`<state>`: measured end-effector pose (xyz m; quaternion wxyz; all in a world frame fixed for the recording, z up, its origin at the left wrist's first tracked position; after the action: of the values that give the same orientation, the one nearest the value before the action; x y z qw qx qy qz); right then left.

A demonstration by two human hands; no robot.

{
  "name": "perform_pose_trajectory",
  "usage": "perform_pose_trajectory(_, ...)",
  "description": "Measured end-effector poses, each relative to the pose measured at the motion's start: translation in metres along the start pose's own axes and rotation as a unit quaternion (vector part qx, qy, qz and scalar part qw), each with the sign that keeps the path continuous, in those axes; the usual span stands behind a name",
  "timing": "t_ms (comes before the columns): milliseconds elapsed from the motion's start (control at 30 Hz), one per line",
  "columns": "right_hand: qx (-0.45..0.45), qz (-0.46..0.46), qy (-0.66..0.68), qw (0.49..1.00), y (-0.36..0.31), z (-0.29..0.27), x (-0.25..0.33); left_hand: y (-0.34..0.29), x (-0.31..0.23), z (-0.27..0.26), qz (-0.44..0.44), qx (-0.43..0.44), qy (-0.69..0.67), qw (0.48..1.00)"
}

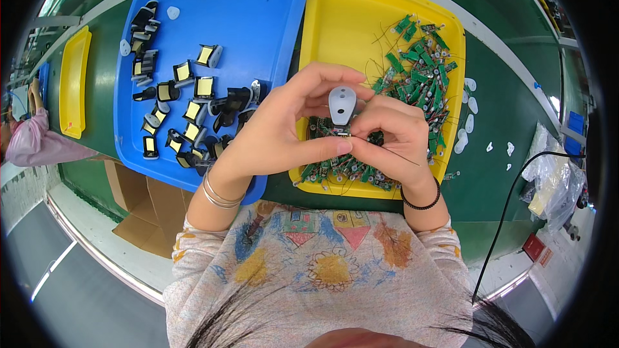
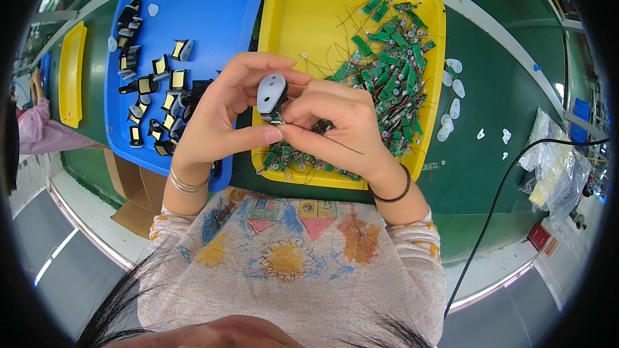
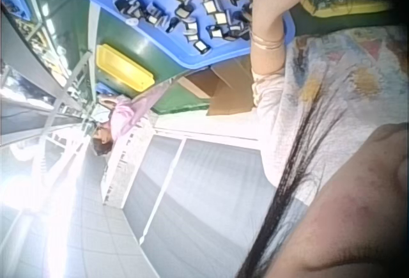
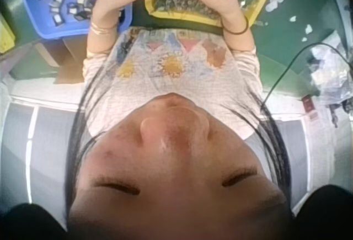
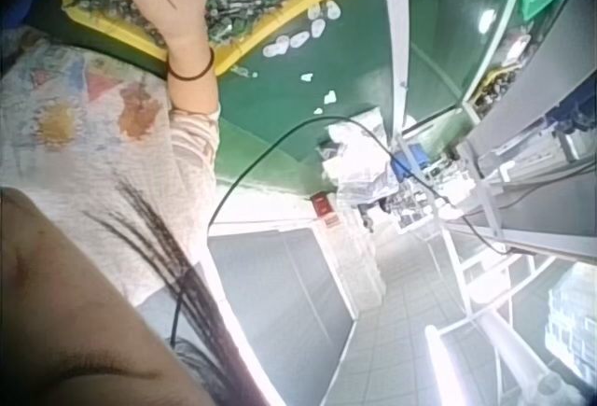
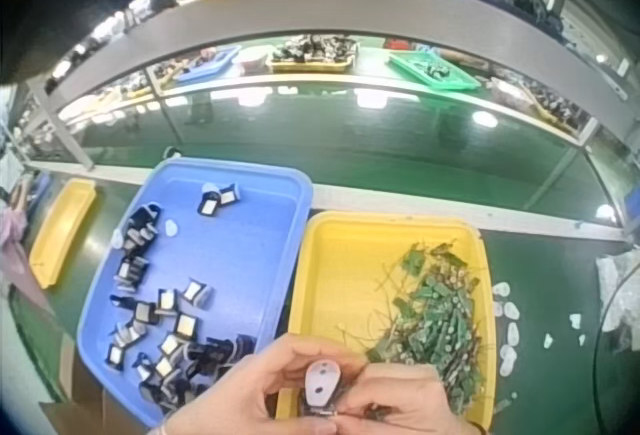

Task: The person repeatedly picks small black plastic housings from a blue tray and green circuit boards with wires from a yellow tray. They insert the circuit boards into the housings and place the assembled units back into the blue tray. The process continues throughout the clip with consistent hand movements.

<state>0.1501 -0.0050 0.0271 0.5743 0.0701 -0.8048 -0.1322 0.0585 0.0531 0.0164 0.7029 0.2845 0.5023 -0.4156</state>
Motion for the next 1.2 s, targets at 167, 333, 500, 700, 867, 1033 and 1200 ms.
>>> perform_pose_trajectory(167, 0.006, -0.003, -0.030, 1.000, 0.001, 0.002, 0.004, -0.001, 0.006, -0.002, -0.042, -0.003, -0.014, 0.999)
perform_pose_trajectory(333, 0.013, -0.028, -0.062, 0.998, 0.001, 0.003, 0.007, -0.004, 0.001, -0.003, -0.042, -0.030, -0.006, 0.999)
perform_pose_trajectory(500, 0.012, -0.023, -0.056, 0.998, 0.005, 0.004, 0.008, -0.006, -0.002, -0.008, -0.010, -0.060, 0.029, 0.998)
perform_pose_trajectory(700, -0.008, 0.031, -0.055, 0.998, 0.008, 0.001, 0.003, -0.002, -0.008, -0.011, 0.063, -0.050, 0.160, 0.984)
perform_pose_trajectory(867, -0.012, 0.067, -0.248, 0.966, 0.049, -0.035, -0.005, -0.012, -0.042, -0.051, 0.125, -0.167, 0.459, 0.863)
perform_pose_trajectory(1033, -0.021, -0.083, -0.589, 0.803, 0.146, -0.111, -0.082, -0.028, -0.031, -0.127, -0.062, -0.314, 0.691, 0.648)
perform_pose_trajectory(1200, 0.030, 0.047, -0.632, 0.773, 0.185, -0.144, -0.184, -0.038, -0.008, -0.169, -0.198, -0.310, 0.648, 0.667)
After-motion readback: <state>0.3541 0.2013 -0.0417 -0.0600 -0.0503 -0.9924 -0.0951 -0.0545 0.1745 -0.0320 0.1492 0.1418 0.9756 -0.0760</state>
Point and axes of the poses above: each hand's wrist, its own y-axis towards the middle knuckle, its own z-axis out of the palm, x = y × z, the point moved 8 cm from there along y, towards the middle knuckle, and after that the axes turned 6 degrees about -y, right-handed, at the moved point
